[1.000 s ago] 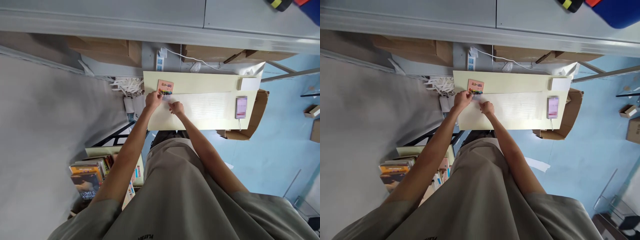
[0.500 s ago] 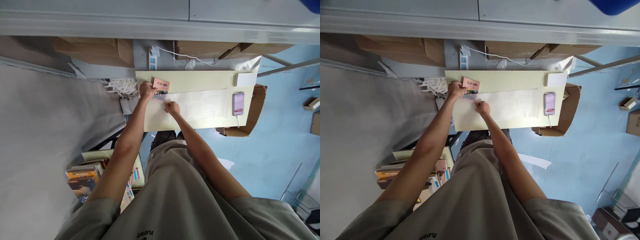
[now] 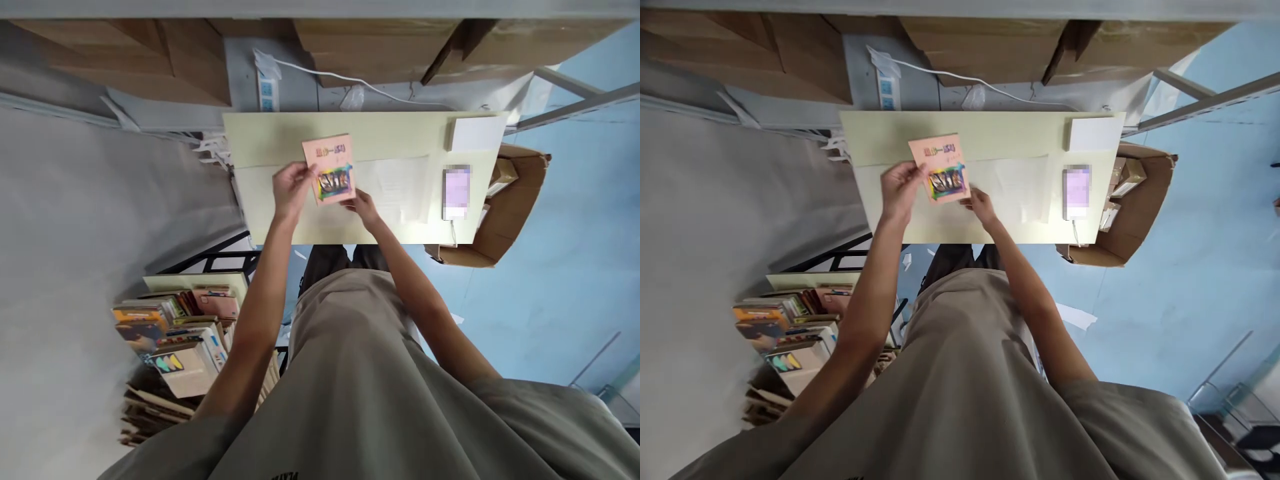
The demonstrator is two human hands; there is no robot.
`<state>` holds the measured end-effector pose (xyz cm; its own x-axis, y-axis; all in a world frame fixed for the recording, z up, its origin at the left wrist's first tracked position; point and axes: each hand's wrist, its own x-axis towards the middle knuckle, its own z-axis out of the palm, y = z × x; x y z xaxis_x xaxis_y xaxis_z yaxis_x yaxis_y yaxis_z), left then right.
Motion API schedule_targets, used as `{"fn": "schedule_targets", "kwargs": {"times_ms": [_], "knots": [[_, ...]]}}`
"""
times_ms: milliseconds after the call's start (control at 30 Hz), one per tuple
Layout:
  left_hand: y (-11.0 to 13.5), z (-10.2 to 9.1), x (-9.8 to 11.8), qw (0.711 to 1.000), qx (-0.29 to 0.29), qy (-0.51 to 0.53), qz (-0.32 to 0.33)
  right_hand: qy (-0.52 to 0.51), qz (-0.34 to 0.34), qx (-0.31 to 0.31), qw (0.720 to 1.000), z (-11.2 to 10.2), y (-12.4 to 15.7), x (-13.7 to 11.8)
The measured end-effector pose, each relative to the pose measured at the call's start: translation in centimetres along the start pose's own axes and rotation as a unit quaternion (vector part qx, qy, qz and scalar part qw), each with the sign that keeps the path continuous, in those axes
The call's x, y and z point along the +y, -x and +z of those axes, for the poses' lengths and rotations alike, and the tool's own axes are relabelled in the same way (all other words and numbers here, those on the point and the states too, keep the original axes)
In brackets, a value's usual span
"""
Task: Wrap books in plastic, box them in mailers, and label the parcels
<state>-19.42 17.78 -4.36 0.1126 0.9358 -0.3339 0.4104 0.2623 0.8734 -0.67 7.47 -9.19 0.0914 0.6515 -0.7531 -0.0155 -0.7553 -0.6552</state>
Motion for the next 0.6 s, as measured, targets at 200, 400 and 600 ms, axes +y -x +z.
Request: {"fn": "schedule_targets", "kwargs": {"times_ms": [200, 400, 600], "knots": [[4.3, 12.7, -3.8, 0.978, -0.084, 0.125, -0.146, -0.077, -0.012, 0.075, 0.994, -11.4, 4.6, 4.2], [3.7, 18.4, -5.0, 0.989, -0.043, 0.048, -0.134, 0.051, -0.055, 0.123, 0.990, -15.0, 3.4, 6.2], [3.2, 19.7, -5.8, 0.992, 0.002, -0.002, -0.130, 0.190, -0.097, 0.160, 0.964, -17.1, 5.2, 7.3]]}}
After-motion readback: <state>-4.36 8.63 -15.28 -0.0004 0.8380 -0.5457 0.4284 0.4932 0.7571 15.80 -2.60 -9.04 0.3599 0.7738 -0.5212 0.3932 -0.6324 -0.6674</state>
